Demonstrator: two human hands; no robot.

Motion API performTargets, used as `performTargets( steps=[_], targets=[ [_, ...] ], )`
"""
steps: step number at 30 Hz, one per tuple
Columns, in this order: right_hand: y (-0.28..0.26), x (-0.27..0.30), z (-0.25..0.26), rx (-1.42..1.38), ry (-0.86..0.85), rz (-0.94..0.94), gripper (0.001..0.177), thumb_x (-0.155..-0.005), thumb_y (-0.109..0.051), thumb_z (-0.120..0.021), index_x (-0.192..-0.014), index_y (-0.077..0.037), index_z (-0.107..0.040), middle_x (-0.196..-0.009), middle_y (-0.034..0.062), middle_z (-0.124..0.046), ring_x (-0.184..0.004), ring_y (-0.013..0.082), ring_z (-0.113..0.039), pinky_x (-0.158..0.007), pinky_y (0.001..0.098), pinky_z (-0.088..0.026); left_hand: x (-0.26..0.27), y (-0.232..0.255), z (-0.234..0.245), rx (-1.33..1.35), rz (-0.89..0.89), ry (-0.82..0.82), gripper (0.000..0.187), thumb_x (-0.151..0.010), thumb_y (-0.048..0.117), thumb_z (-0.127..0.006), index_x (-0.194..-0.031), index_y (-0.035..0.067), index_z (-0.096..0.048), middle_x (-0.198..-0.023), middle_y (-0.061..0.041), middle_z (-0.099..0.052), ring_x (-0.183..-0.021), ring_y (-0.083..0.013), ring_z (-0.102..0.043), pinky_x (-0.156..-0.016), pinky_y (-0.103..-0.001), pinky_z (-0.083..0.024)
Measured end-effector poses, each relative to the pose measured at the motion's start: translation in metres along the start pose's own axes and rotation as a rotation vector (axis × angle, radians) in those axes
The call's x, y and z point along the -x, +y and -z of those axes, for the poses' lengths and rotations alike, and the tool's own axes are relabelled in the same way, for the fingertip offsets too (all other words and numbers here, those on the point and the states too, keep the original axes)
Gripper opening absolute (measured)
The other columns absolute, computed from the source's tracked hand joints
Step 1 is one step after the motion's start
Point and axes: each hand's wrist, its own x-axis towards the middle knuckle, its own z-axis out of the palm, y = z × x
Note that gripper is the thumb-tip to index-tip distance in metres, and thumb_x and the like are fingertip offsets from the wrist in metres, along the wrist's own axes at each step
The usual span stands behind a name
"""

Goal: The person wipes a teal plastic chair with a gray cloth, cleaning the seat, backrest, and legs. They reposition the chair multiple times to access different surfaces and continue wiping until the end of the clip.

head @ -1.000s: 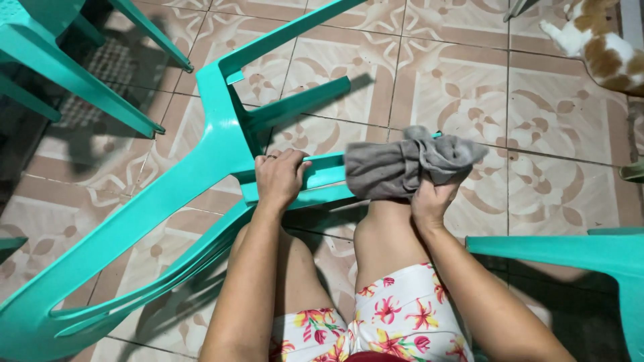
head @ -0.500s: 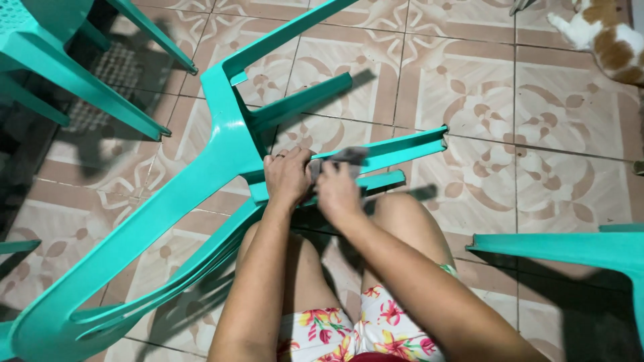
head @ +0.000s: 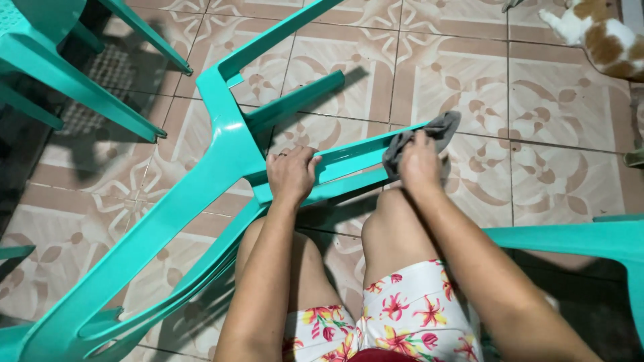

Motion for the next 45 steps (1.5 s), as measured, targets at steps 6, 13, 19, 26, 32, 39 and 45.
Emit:
performTargets(
  steps=[6, 13, 19, 26, 32, 39, 45],
  targets=[
    [-0.151, 0.024, -0.003, 0.012, -0.038, 0.373, 0.027, -0.076, -0.012, -0.062, -0.095, 0.003, -0.075, -0.105, 0.0217, -0.060, -0.093, 0.0403, -0.058, -0.085, 0.0509, -0.052, 0.000, 0.002, 0.003, 0.013, 0.043, -0.036, 0.014, -0.090, 0.031, -0.070, -0.096, 0.020, -0.076, -0.090, -0.002, -0.072, -0.091, -0.0252, -0.065, -0.085, -0.044, -0.038],
    [-0.138, 0.012, 0.033, -0.426, -0.222, 0.320, 0.044, -0.078, -0.004, -0.055, -0.119, 0.001, -0.068, -0.117, 0.0202, -0.062, -0.103, 0.0400, -0.061, -0.084, 0.0473, -0.053, 0.001, -0.014, 0.007, 0.129, 0.063, -0.123, 0.017, -0.096, 0.027, -0.065, -0.106, 0.022, -0.077, -0.102, -0.002, -0.075, -0.097, -0.0265, -0.066, -0.085, -0.045, -0.038],
    [-0.049, -0.005, 0.056, -0.146, -0.053, 0.109, 0.027, -0.091, -0.010, -0.059, -0.115, -0.005, -0.072, -0.122, 0.0194, -0.060, -0.108, 0.0425, -0.059, -0.082, 0.0519, -0.052, 0.003, -0.010, 0.006, 0.133, 0.035, -0.037, 0.016, -0.094, 0.024, -0.065, -0.102, 0.022, -0.078, -0.103, -0.002, -0.076, -0.093, -0.0266, -0.066, -0.087, -0.044, -0.038],
    [-0.103, 0.002, 0.020, -0.079, -0.184, -0.015, 0.019, -0.099, -0.016, -0.058, -0.102, 0.000, -0.068, -0.120, 0.0198, -0.057, -0.104, 0.0419, -0.056, -0.084, 0.0558, -0.051, 0.003, -0.006, 0.005, 0.127, 0.049, -0.017, 0.014, -0.093, 0.022, -0.066, -0.100, 0.022, -0.079, -0.098, -0.001, -0.076, -0.091, -0.0261, -0.066, -0.086, -0.044, -0.039],
    [-0.153, 0.011, 0.051, -0.265, -0.206, 0.203, 0.036, -0.079, -0.014, -0.063, -0.114, -0.011, -0.071, -0.123, 0.0160, -0.055, -0.113, 0.0415, -0.049, -0.095, 0.0579, -0.046, 0.003, -0.010, 0.010, 0.128, 0.047, -0.020, 0.015, -0.092, 0.021, -0.067, -0.101, 0.023, -0.079, -0.098, -0.001, -0.075, -0.090, -0.0259, -0.066, -0.083, -0.043, -0.038],
    [-0.016, -0.018, 0.017, -0.129, -0.113, -0.064, 0.052, -0.074, -0.012, -0.071, -0.120, 0.005, -0.054, -0.126, 0.0281, -0.046, -0.122, 0.0486, -0.041, -0.103, 0.0580, -0.040, 0.004, -0.010, 0.008, 0.142, 0.033, 0.031, 0.013, -0.093, 0.024, -0.067, -0.099, 0.023, -0.078, -0.097, 0.001, -0.076, -0.090, -0.0247, -0.065, -0.084, -0.043, -0.038],
    [-0.012, -0.022, 0.007, -0.162, -0.030, -0.124, 0.049, -0.074, -0.006, -0.067, -0.119, 0.006, -0.054, -0.126, 0.0274, -0.046, -0.125, 0.0483, -0.041, -0.108, 0.0539, -0.037, 0.009, -0.007, 0.009, 0.105, -0.073, 0.074, 0.023, -0.090, 0.028, -0.071, -0.110, 0.018, -0.073, -0.105, -0.006, -0.072, -0.099, -0.0304, -0.065, -0.088, -0.047, -0.038]
  ],
)
